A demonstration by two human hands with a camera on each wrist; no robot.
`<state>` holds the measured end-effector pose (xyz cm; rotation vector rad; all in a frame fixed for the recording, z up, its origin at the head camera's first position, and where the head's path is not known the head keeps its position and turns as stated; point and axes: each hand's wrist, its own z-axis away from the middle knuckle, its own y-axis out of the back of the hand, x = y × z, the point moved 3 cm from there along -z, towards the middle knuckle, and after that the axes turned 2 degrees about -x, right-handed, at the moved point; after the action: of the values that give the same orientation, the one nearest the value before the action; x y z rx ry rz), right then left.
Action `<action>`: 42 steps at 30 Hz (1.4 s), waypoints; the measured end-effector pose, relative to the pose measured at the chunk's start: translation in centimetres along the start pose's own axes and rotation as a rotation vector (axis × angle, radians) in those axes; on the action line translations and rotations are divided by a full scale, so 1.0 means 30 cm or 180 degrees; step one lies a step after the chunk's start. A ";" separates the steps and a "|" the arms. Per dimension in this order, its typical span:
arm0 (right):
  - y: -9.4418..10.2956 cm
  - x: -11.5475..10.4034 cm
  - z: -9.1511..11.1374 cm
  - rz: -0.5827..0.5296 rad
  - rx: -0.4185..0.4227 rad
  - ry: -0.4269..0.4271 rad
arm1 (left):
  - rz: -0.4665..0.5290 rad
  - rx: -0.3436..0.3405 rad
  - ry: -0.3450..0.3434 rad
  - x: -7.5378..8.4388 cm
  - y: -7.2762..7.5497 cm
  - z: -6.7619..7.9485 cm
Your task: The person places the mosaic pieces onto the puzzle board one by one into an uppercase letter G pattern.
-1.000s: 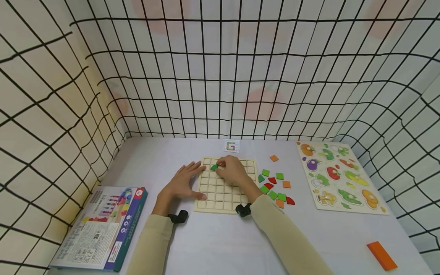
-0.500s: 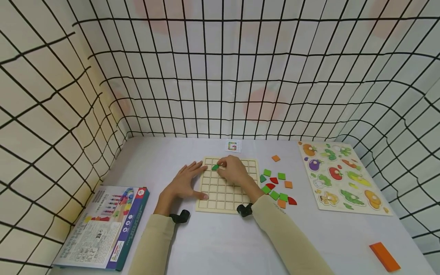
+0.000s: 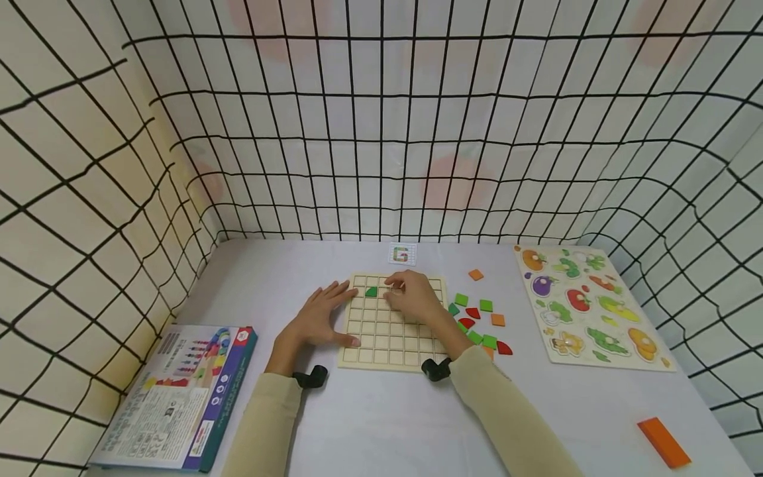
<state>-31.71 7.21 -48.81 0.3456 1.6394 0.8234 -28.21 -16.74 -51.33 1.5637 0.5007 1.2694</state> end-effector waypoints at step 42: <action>0.413 0.353 0.306 0.0442 0.0355 -0.0729 | -0.0009 0.0031 -0.0048 -0.004 -0.008 -0.006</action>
<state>-28.27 25.60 -48.56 0.6158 1.4615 0.7668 -28.35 -16.66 -51.62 1.5792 0.5001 1.2539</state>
